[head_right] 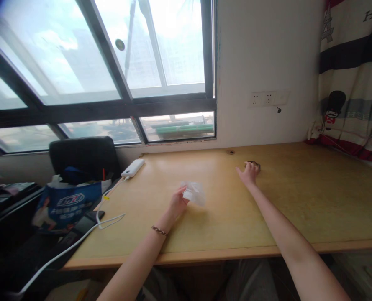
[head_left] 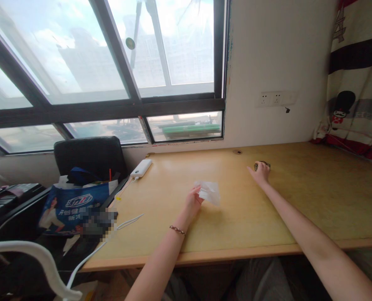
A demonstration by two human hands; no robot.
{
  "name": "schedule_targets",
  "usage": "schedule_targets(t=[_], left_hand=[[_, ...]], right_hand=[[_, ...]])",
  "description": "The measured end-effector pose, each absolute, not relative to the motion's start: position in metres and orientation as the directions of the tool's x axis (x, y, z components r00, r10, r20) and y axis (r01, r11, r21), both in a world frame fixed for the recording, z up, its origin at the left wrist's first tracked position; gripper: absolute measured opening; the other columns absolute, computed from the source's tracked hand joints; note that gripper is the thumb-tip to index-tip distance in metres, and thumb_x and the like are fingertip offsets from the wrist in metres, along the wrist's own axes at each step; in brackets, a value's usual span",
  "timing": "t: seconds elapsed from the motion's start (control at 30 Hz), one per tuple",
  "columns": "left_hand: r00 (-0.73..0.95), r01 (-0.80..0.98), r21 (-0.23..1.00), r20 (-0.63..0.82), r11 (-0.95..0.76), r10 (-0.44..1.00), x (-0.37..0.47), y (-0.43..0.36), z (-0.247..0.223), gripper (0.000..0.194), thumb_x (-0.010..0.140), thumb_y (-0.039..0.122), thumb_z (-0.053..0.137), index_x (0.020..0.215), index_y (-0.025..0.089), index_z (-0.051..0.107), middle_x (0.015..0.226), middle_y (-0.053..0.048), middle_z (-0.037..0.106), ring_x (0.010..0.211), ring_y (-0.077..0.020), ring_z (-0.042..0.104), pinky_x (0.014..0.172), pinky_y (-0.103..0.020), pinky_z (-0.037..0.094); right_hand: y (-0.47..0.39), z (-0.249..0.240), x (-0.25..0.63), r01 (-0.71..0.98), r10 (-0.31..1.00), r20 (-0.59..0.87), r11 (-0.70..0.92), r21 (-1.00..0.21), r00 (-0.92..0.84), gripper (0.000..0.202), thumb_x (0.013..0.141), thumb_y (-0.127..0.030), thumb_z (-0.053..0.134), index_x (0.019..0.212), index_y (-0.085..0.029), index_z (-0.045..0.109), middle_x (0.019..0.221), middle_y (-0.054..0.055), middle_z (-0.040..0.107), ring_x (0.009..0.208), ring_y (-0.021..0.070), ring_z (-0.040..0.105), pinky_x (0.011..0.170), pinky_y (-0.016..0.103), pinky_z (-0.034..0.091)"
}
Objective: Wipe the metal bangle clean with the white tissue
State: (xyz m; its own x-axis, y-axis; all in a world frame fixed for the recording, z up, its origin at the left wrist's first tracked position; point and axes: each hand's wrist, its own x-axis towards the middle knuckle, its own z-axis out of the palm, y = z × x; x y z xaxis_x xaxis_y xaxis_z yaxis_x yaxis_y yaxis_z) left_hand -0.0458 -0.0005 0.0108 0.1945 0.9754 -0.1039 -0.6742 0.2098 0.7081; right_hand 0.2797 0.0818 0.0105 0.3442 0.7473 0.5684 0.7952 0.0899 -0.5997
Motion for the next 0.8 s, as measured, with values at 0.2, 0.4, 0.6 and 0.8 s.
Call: schedule_targets(t=[0.2, 0.4, 0.6, 0.8], left_hand=[[0.247, -0.675, 0.707, -0.054, 0.211, 0.968, -0.044, -0.003, 0.011, 0.019, 0.064, 0.014, 0.062, 0.083, 0.012, 0.058, 0.076, -0.003, 0.063, 0.064, -0.0109, 0.057, 0.061, -0.023, 0.044], [0.277, -0.642, 0.738, -0.029, 0.207, 0.96, -0.045, -0.006, 0.009, 0.026, 0.065, 0.016, 0.064, 0.09, 0.014, 0.056, 0.081, -0.003, 0.061, 0.065, -0.0107, 0.057, 0.06, -0.022, 0.044], [0.295, -0.561, 0.778, -0.133, 0.284, 0.946, -0.04, -0.004, 0.003, 0.028, 0.068, 0.03, 0.063, 0.091, 0.018, 0.051, 0.083, -0.003, 0.059, 0.058, -0.0107, 0.058, 0.055, -0.023, 0.045], [0.353, -0.469, 0.836, -0.117, 0.284, 0.928, -0.036, -0.014, 0.01, 0.035, 0.062, 0.016, 0.065, 0.095, 0.015, 0.051, 0.084, -0.005, 0.062, 0.069, -0.0145, 0.06, 0.061, -0.025, 0.047]], right_hand=[[0.014, 0.017, 0.146, -0.02, 0.98, 0.112, 0.111, -0.994, -0.166, 0.058, 0.057, -0.042, 0.068, 0.107, -0.021, 0.046, 0.104, 0.01, 0.057, 0.091, 0.0201, 0.056, 0.076, 0.033, 0.044], [-0.018, -0.006, 0.113, -0.166, 0.984, 0.049, 0.021, -0.986, -0.169, 0.037, 0.059, -0.045, 0.064, 0.079, -0.014, 0.062, 0.071, 0.003, 0.064, 0.06, 0.0149, 0.056, 0.053, 0.024, 0.041], [-0.013, -0.009, 0.127, -0.248, 0.999, 0.03, 0.035, -0.968, 0.023, 0.036, 0.06, -0.048, 0.062, 0.068, -0.013, 0.061, 0.057, 0.001, 0.06, 0.048, 0.0118, 0.049, 0.047, 0.023, 0.038], [-0.017, -0.012, 0.124, -0.139, 0.995, 0.103, 0.103, -0.985, 0.004, 0.035, 0.065, -0.047, 0.059, 0.073, -0.013, 0.063, 0.061, 0.002, 0.062, 0.05, 0.0125, 0.051, 0.047, 0.023, 0.039]])
